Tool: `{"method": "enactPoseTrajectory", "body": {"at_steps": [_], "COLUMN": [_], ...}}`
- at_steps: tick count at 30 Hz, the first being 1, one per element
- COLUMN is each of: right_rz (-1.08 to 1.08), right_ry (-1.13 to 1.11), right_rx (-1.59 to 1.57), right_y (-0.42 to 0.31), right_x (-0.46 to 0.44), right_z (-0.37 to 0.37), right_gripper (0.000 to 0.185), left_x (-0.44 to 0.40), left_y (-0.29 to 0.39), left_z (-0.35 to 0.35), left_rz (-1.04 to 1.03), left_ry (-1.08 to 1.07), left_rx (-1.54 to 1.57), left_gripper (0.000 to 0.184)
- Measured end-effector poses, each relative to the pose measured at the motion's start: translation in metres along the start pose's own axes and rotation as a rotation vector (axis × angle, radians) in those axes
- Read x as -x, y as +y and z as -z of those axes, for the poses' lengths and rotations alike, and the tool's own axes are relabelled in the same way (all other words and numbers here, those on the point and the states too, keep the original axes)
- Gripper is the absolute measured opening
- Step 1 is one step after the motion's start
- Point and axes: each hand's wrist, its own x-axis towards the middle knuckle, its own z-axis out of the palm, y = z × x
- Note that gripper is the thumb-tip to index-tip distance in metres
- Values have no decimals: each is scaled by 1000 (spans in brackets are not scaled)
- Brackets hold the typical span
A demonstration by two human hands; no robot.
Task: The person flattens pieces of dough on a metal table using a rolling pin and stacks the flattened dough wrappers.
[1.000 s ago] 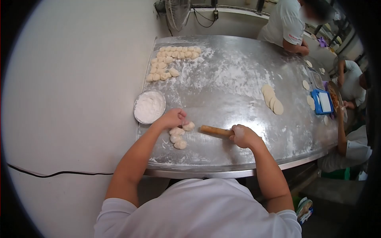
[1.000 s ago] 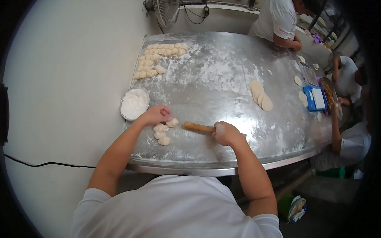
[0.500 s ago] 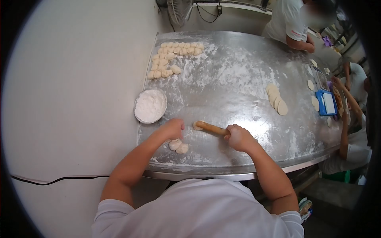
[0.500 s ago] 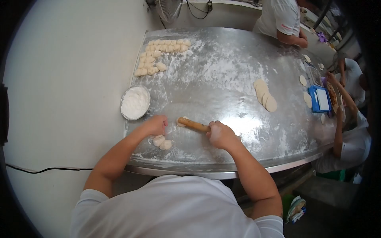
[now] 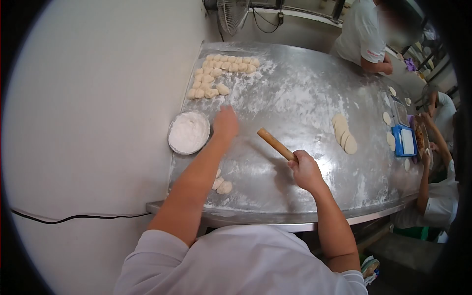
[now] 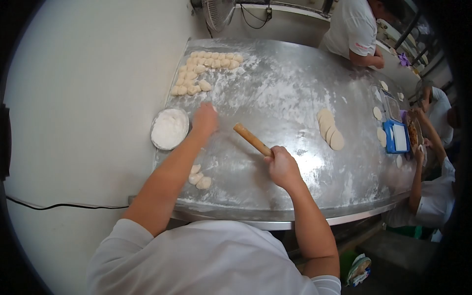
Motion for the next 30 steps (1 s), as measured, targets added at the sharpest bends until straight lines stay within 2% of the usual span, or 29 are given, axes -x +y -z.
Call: {"method": "enactPoseTrajectory", "body": {"at_steps": [1,4,6,8,11,14,17,20,23,26,29,30], "right_rz": [-3,4,5,28,33,35,15,-10,-21,-31,1,-98], "right_ry": [-2,17,27,57,69,85,101,124,179,236,243,157], "right_rx": [-4,3,-10,-28,-44,-62,-103,-148,-166,-174,-130,-83], "right_y": [-2,-1,-3,-2,0,1,-1,1,6,16,33,22], "right_x": [1,2,2,1,2,0,-2,-4,-7,-9,-9,-1], "right_z": [0,0,3,6,12,14,16,15,13,13,27,45], "right_gripper": [27,26,26,25,25,25,25,26,26,25,23,22], "left_x": [-23,-34,-17,18,60,79,50,42,42,31,28,32], "left_y": [-17,-8,16,46,54,66,71,85,99,108,92,87], "left_z": [-21,-21,-1,26,13,48,45,12,-17,-15,-32,-22], "left_rz": [55,116,6,-223,-368,-327,-184,-298,-395,-496,-402,-336], "left_ry": [52,86,8,-133,-288,-369,-331,-4,100,129,-19,-97], "left_rx": [-37,-8,61,137,268,323,269,144,-52,-115,321,340], "left_gripper": [29,29,30,33,37,47,59,60,62,62,55,52]}}
